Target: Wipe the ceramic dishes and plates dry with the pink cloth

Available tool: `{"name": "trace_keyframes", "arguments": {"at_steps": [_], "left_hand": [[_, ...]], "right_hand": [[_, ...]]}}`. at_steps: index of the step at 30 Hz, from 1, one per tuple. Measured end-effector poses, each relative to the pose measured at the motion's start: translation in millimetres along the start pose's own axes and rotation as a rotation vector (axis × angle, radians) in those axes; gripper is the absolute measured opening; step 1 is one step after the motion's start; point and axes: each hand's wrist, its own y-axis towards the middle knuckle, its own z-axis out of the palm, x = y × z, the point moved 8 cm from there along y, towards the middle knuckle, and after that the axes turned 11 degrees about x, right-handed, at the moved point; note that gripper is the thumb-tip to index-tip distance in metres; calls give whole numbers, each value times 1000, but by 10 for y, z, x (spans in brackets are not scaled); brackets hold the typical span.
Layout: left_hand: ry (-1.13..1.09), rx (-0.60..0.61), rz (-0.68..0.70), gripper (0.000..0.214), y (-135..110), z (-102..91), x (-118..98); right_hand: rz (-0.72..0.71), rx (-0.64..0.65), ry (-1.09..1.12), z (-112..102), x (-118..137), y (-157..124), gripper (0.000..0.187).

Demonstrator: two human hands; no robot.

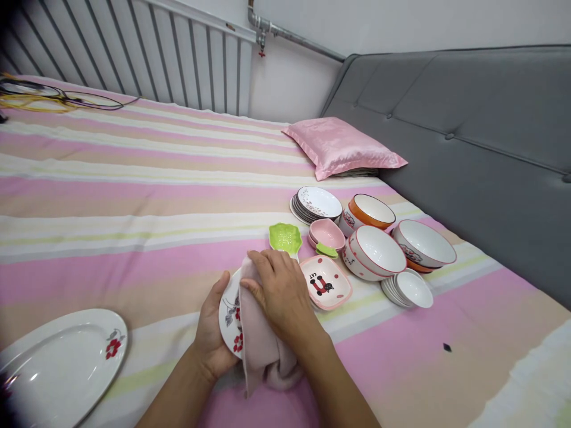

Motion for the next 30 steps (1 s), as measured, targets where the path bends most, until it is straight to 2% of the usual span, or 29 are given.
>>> {"name": "trace_keyframes", "arguments": {"at_steps": [6,9,17,22,30], "left_hand": [[16,-13,-17,32,-10,26,24],[22,-44,-57,33,-23,-9,57],[-20,-57,-110,39,-33,-47,74],[-51,-87,-52,42,-29,-31,-2],[-60,-163,39,43,-36,-101,-96]], "right_hand": [[35,-99,93,-75,-98,-33,27],[59,-120,91,-62,-142,-45,27],[207,-44,-72,-32,-306,-49,33],[354,54,-145,4,-420,-71,32],[484,100,-129,56,-463,-99,31]]}}
